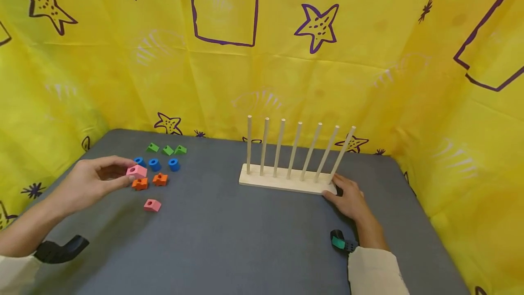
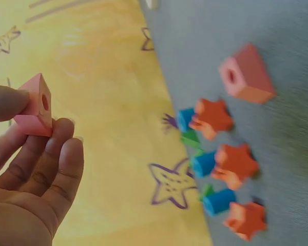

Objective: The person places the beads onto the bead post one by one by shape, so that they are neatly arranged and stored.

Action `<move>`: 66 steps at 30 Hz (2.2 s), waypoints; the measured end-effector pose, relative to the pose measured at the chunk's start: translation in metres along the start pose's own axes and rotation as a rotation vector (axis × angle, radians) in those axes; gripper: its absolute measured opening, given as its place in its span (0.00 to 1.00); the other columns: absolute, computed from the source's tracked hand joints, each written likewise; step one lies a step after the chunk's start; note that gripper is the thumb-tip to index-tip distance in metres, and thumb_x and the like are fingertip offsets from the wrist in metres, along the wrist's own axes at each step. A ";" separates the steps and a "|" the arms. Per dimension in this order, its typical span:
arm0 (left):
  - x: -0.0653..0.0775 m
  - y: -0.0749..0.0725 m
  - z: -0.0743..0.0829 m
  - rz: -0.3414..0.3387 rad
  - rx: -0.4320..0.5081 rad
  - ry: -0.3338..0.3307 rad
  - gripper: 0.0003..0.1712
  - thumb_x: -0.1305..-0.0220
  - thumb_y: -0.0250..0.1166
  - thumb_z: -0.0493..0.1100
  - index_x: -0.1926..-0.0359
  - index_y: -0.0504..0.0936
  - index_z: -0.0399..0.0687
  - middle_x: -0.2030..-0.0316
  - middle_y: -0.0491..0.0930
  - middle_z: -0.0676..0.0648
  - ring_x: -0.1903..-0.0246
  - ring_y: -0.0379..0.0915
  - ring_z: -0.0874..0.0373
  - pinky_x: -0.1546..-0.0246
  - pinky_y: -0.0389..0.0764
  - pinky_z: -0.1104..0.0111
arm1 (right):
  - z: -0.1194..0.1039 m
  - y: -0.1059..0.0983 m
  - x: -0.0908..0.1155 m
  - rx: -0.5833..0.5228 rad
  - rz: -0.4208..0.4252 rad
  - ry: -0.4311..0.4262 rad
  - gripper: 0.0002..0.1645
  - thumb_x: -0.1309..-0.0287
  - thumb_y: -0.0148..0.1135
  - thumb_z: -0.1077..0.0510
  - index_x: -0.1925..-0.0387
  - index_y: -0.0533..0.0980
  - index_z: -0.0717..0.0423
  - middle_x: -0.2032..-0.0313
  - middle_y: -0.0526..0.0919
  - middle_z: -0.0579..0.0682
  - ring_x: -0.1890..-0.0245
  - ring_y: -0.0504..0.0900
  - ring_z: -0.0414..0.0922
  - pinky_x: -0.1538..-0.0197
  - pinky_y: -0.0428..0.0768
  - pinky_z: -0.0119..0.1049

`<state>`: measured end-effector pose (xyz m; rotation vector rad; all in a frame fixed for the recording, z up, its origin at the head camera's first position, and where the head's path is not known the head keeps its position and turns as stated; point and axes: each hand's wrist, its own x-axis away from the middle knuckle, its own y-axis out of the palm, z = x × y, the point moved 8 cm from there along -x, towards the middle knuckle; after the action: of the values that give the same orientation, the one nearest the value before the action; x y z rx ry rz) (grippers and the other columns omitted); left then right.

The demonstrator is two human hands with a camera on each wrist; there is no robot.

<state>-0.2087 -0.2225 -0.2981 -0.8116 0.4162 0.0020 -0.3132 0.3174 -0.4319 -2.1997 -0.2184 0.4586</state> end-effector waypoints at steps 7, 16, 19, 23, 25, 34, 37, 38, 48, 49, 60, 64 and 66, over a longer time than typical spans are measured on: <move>-0.019 0.001 0.036 -0.009 0.029 0.049 0.16 0.46 0.74 0.39 0.55 0.85 0.43 0.64 0.83 0.50 0.66 0.79 0.64 0.68 0.78 0.77 | 0.000 0.000 0.001 0.003 -0.014 0.033 0.38 0.41 0.67 0.54 0.35 0.65 0.69 0.37 0.65 0.71 0.38 0.61 0.70 0.42 0.55 0.70; -0.048 0.013 0.085 -0.027 0.055 0.073 0.16 0.42 0.72 0.45 0.54 0.84 0.47 0.65 0.83 0.52 0.66 0.80 0.62 0.68 0.76 0.74 | 0.000 0.000 0.000 0.008 -0.016 0.025 0.38 0.41 0.67 0.53 0.35 0.65 0.69 0.37 0.66 0.70 0.38 0.62 0.69 0.42 0.56 0.69; -0.058 0.019 0.099 -0.040 0.074 0.088 0.15 0.41 0.71 0.46 0.54 0.84 0.47 0.65 0.83 0.52 0.66 0.79 0.61 0.67 0.76 0.72 | 0.000 0.000 0.000 0.006 -0.025 0.041 0.39 0.40 0.67 0.52 0.34 0.65 0.68 0.36 0.65 0.69 0.37 0.61 0.69 0.42 0.55 0.70; -0.069 0.027 0.115 -0.038 0.100 0.110 0.15 0.40 0.70 0.46 0.53 0.84 0.45 0.64 0.83 0.52 0.65 0.79 0.62 0.65 0.78 0.72 | 0.002 0.000 -0.001 0.004 -0.027 0.051 0.39 0.40 0.66 0.52 0.34 0.64 0.68 0.36 0.64 0.69 0.36 0.60 0.69 0.43 0.52 0.73; -0.076 0.032 0.124 -0.027 0.122 0.128 0.15 0.40 0.70 0.44 0.53 0.84 0.43 0.64 0.83 0.51 0.65 0.79 0.60 0.65 0.78 0.72 | 0.004 0.001 -0.001 0.004 -0.029 0.056 0.39 0.40 0.66 0.51 0.33 0.64 0.67 0.35 0.64 0.68 0.36 0.59 0.69 0.44 0.51 0.74; -0.110 0.071 0.174 -0.034 0.293 0.190 0.14 0.43 0.71 0.39 0.55 0.84 0.39 0.64 0.83 0.48 0.67 0.79 0.58 0.68 0.80 0.67 | 0.006 0.000 0.000 0.013 -0.023 0.073 0.39 0.40 0.66 0.52 0.33 0.65 0.66 0.35 0.65 0.67 0.36 0.60 0.68 0.43 0.50 0.74; -0.120 0.084 0.186 -0.037 0.361 0.205 0.15 0.43 0.72 0.36 0.55 0.83 0.37 0.64 0.82 0.47 0.68 0.80 0.56 0.68 0.81 0.67 | 0.004 0.000 -0.001 0.011 -0.025 0.064 0.39 0.40 0.66 0.51 0.34 0.65 0.66 0.36 0.65 0.67 0.36 0.61 0.68 0.43 0.50 0.74; -0.123 0.089 0.189 -0.039 0.383 0.203 0.15 0.43 0.72 0.36 0.55 0.83 0.36 0.64 0.82 0.46 0.68 0.79 0.55 0.68 0.81 0.67 | 0.004 0.000 -0.001 0.008 -0.024 0.061 0.38 0.40 0.66 0.51 0.34 0.65 0.66 0.36 0.65 0.67 0.36 0.61 0.68 0.43 0.50 0.74; -0.147 0.145 0.229 -0.108 0.507 0.206 0.15 0.41 0.70 0.36 0.53 0.82 0.36 0.64 0.81 0.47 0.66 0.78 0.57 0.66 0.81 0.68 | 0.007 0.001 -0.002 -0.014 -0.003 0.045 0.37 0.41 0.67 0.55 0.35 0.66 0.66 0.37 0.66 0.67 0.37 0.62 0.67 0.41 0.52 0.70; -0.149 0.152 0.233 -0.120 0.519 0.205 0.15 0.40 0.70 0.37 0.53 0.82 0.36 0.64 0.81 0.47 0.66 0.78 0.57 0.66 0.81 0.69 | 0.007 0.001 -0.002 -0.020 0.002 0.037 0.36 0.41 0.67 0.56 0.35 0.67 0.67 0.37 0.67 0.67 0.37 0.63 0.67 0.40 0.53 0.69; -0.177 0.208 0.269 -0.174 0.573 0.106 0.13 0.39 0.69 0.38 0.53 0.82 0.40 0.63 0.80 0.51 0.64 0.77 0.61 0.67 0.79 0.74 | 0.009 -0.001 -0.003 -0.005 -0.006 0.058 0.37 0.40 0.67 0.52 0.34 0.67 0.64 0.36 0.67 0.65 0.37 0.62 0.67 0.46 0.50 0.76; -0.189 0.225 0.287 -0.166 0.560 0.106 0.14 0.39 0.69 0.39 0.52 0.82 0.43 0.63 0.79 0.54 0.64 0.76 0.65 0.68 0.77 0.77 | 0.010 -0.004 -0.004 0.007 0.000 0.073 0.37 0.40 0.66 0.52 0.35 0.67 0.64 0.36 0.66 0.65 0.37 0.61 0.67 0.46 0.49 0.76; -0.194 0.233 0.294 -0.163 0.533 0.108 0.14 0.39 0.69 0.40 0.52 0.82 0.44 0.64 0.79 0.56 0.64 0.75 0.67 0.68 0.76 0.78 | 0.009 -0.003 -0.004 0.003 -0.011 0.073 0.37 0.39 0.65 0.51 0.35 0.67 0.66 0.36 0.65 0.67 0.37 0.61 0.68 0.46 0.49 0.76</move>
<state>-0.3186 0.1766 -0.2118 -0.3175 0.4252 -0.2943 -0.3208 0.3246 -0.4336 -2.2071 -0.1901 0.3715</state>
